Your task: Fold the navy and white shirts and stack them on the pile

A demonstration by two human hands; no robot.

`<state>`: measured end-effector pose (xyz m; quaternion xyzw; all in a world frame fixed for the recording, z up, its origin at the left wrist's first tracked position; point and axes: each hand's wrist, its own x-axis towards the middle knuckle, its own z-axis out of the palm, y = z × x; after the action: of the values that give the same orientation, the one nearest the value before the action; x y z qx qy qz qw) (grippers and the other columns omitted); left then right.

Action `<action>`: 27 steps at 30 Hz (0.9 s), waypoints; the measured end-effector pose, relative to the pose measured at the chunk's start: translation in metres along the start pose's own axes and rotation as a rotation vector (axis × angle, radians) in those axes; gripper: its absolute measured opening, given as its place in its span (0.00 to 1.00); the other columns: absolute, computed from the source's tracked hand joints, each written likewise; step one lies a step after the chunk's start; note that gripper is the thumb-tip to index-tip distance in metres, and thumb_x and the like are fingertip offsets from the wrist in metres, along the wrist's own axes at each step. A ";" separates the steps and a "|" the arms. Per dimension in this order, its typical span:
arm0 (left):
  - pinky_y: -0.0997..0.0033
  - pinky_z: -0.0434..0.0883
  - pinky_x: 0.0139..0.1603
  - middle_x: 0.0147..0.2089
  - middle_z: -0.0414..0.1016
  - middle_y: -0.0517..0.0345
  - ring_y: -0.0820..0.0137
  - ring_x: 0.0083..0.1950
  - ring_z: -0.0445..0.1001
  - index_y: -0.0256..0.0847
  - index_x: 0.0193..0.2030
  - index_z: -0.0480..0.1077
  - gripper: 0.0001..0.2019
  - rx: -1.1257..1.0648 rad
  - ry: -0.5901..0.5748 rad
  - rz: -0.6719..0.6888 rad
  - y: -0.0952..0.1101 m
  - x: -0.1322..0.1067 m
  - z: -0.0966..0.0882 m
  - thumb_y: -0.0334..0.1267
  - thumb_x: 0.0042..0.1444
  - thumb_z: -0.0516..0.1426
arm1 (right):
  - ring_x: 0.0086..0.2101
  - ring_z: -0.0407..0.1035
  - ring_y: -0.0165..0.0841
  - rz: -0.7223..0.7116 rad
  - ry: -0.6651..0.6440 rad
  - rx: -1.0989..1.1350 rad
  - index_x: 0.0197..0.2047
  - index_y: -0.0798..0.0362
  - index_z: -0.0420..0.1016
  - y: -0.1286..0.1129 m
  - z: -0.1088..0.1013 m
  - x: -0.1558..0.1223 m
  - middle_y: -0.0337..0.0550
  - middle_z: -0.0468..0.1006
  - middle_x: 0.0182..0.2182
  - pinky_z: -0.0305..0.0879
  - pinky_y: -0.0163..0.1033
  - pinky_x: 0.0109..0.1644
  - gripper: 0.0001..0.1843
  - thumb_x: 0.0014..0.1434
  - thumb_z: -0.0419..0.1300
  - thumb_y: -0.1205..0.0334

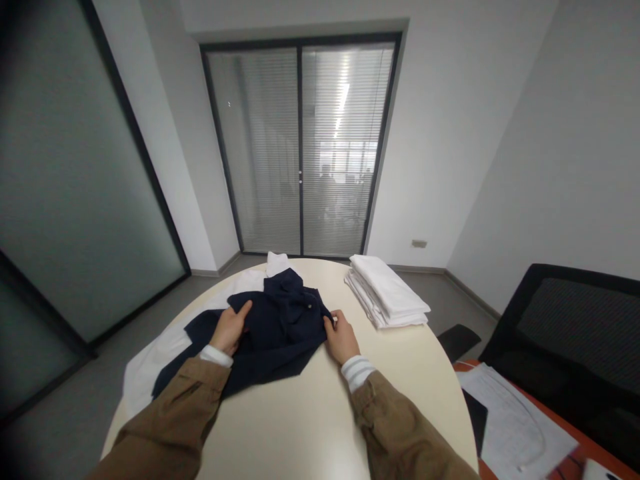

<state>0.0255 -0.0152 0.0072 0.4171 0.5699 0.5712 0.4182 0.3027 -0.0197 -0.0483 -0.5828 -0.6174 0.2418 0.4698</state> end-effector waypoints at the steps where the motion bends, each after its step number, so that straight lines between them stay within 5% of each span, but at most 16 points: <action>1: 0.67 0.76 0.35 0.28 0.76 0.55 0.64 0.33 0.79 0.37 0.38 0.70 0.10 -0.150 0.056 0.005 0.003 0.002 0.000 0.42 0.57 0.61 | 0.19 0.62 0.32 0.034 0.051 0.123 0.41 0.51 0.67 0.005 0.000 0.004 0.32 0.66 0.17 0.56 0.35 0.24 0.18 0.61 0.55 0.44; 3: 0.66 0.76 0.45 0.40 0.79 0.53 0.66 0.43 0.80 0.40 0.49 0.68 0.15 -0.396 0.073 0.014 0.007 0.003 0.000 0.38 0.57 0.62 | 0.20 0.65 0.32 0.090 0.136 0.367 0.47 0.52 0.66 0.013 0.001 0.011 0.34 0.70 0.20 0.59 0.35 0.23 0.24 0.57 0.58 0.42; 5: 0.63 0.73 0.54 0.55 0.75 0.49 0.65 0.54 0.76 0.47 0.62 0.60 0.30 -0.431 -0.038 0.031 0.007 0.001 0.001 0.36 0.54 0.64 | 0.25 0.70 0.33 0.119 0.171 0.564 0.56 0.51 0.61 0.018 0.001 0.017 0.39 0.77 0.29 0.64 0.36 0.25 0.31 0.55 0.61 0.44; 8: 0.57 0.65 0.63 0.70 0.58 0.39 0.55 0.66 0.66 0.50 0.73 0.42 0.55 -0.203 -0.165 0.064 -0.002 -0.005 0.003 0.35 0.43 0.71 | 0.33 0.75 0.36 0.082 0.141 0.664 0.67 0.45 0.47 0.017 0.000 0.017 0.47 0.78 0.44 0.72 0.40 0.33 0.42 0.55 0.62 0.50; 10: 0.54 0.62 0.65 0.68 0.60 0.34 0.52 0.67 0.64 0.43 0.74 0.39 0.62 0.027 -0.196 0.116 -0.011 -0.009 0.003 0.34 0.37 0.73 | 0.42 0.75 0.38 -0.001 0.050 0.605 0.71 0.43 0.39 0.010 -0.003 0.012 0.50 0.74 0.53 0.74 0.45 0.41 0.48 0.55 0.63 0.52; 12: 0.54 0.65 0.62 0.59 0.71 0.36 0.52 0.60 0.71 0.39 0.74 0.41 0.60 0.217 -0.238 0.185 -0.018 -0.013 0.004 0.33 0.38 0.71 | 0.52 0.70 0.40 -0.130 -0.092 0.442 0.72 0.43 0.42 0.000 -0.005 0.003 0.51 0.66 0.60 0.71 0.49 0.51 0.50 0.53 0.65 0.53; 15: 0.57 0.73 0.50 0.39 0.80 0.50 0.59 0.41 0.79 0.40 0.70 0.55 0.40 0.376 -0.316 0.286 -0.019 -0.016 0.004 0.34 0.50 0.63 | 0.59 0.62 0.44 -0.308 -0.257 0.113 0.61 0.47 0.68 -0.016 -0.008 -0.010 0.50 0.63 0.60 0.62 0.51 0.61 0.34 0.50 0.68 0.56; 17: 0.60 0.73 0.47 0.37 0.79 0.53 0.63 0.36 0.78 0.41 0.60 0.69 0.23 0.385 -0.293 0.377 -0.014 -0.015 0.005 0.34 0.56 0.58 | 0.55 0.64 0.44 -0.334 -0.292 -0.026 0.45 0.50 0.78 -0.024 -0.009 -0.014 0.49 0.69 0.52 0.61 0.51 0.61 0.15 0.53 0.66 0.57; 19: 0.62 0.73 0.48 0.40 0.78 0.53 0.64 0.38 0.78 0.41 0.50 0.74 0.14 0.326 -0.185 0.420 -0.008 -0.010 0.004 0.34 0.56 0.56 | 0.48 0.68 0.42 -0.317 -0.289 -0.071 0.35 0.51 0.79 -0.026 -0.012 -0.011 0.47 0.72 0.44 0.65 0.49 0.56 0.07 0.58 0.61 0.59; 25: 0.57 0.68 0.59 0.48 0.75 0.50 0.61 0.51 0.75 0.41 0.49 0.71 0.13 0.100 0.342 0.386 -0.011 0.016 -0.014 0.35 0.57 0.55 | 0.50 0.68 0.41 -0.278 -0.010 -0.032 0.42 0.52 0.78 0.015 -0.035 0.017 0.49 0.72 0.48 0.66 0.48 0.55 0.14 0.61 0.53 0.58; 27: 0.56 0.65 0.63 0.54 0.72 0.48 0.60 0.57 0.72 0.42 0.54 0.68 0.16 -0.011 0.363 0.344 -0.014 0.021 -0.018 0.37 0.58 0.56 | 0.53 0.66 0.43 -0.223 0.165 -0.061 0.45 0.53 0.78 0.033 -0.044 0.025 0.52 0.72 0.50 0.65 0.51 0.57 0.17 0.60 0.51 0.59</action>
<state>0.0019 -0.0005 -0.0064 0.3964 0.5533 0.7026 0.2077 0.3597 -0.0008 -0.0494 -0.5426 -0.6447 0.1204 0.5248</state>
